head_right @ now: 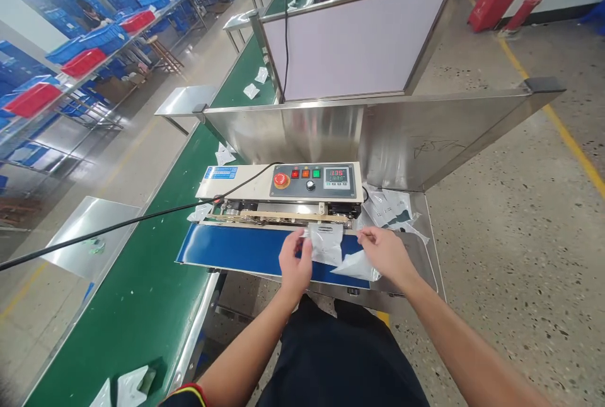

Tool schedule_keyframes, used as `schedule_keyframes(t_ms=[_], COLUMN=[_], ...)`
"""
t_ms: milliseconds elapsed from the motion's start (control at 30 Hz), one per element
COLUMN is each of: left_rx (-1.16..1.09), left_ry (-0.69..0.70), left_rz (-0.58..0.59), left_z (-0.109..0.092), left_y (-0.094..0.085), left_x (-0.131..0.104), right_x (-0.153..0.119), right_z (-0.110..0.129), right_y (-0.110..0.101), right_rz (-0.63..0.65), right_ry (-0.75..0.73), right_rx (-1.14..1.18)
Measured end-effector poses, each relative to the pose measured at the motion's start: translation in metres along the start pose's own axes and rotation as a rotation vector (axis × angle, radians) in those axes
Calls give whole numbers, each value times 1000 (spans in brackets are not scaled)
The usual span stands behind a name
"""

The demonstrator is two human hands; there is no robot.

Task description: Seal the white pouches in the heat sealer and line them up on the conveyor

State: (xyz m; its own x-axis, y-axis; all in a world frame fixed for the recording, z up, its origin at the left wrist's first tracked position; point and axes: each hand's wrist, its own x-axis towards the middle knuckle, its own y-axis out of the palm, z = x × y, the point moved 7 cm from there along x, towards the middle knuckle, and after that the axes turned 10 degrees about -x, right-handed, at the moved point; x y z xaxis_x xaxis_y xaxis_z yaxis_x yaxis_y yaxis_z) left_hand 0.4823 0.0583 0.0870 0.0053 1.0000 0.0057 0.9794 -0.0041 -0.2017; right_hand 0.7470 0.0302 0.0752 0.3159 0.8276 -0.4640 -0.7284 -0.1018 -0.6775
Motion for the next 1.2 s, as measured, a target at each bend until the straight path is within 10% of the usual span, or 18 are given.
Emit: schedule_keyframes(t_ms=[133, 200, 400, 667, 1000, 1200], left_rx=[72, -30, -411, -379, -147, -252], left_ry=[260, 169, -205, -236, -438, -552], left_rz=[601, 687, 496, 503, 277, 160], left_z=[-38, -37, -5, -10, 33, 55], left_y=[62, 85, 102, 105, 115, 110], left_x=[-32, -33, -14, -26, -5, 8], right_x=[-16, -18, -39, -62, -34, -6], right_z=[20, 10, -28, -43, -83, -68], right_y=[-23, -35, -52, -15, -6, 12], right_rz=[-33, -14, -67, -171, -222, -200], right_ry=[-119, -19, -76, 0, 182, 140], right_rx=[-39, 145, 440, 535, 381, 265])
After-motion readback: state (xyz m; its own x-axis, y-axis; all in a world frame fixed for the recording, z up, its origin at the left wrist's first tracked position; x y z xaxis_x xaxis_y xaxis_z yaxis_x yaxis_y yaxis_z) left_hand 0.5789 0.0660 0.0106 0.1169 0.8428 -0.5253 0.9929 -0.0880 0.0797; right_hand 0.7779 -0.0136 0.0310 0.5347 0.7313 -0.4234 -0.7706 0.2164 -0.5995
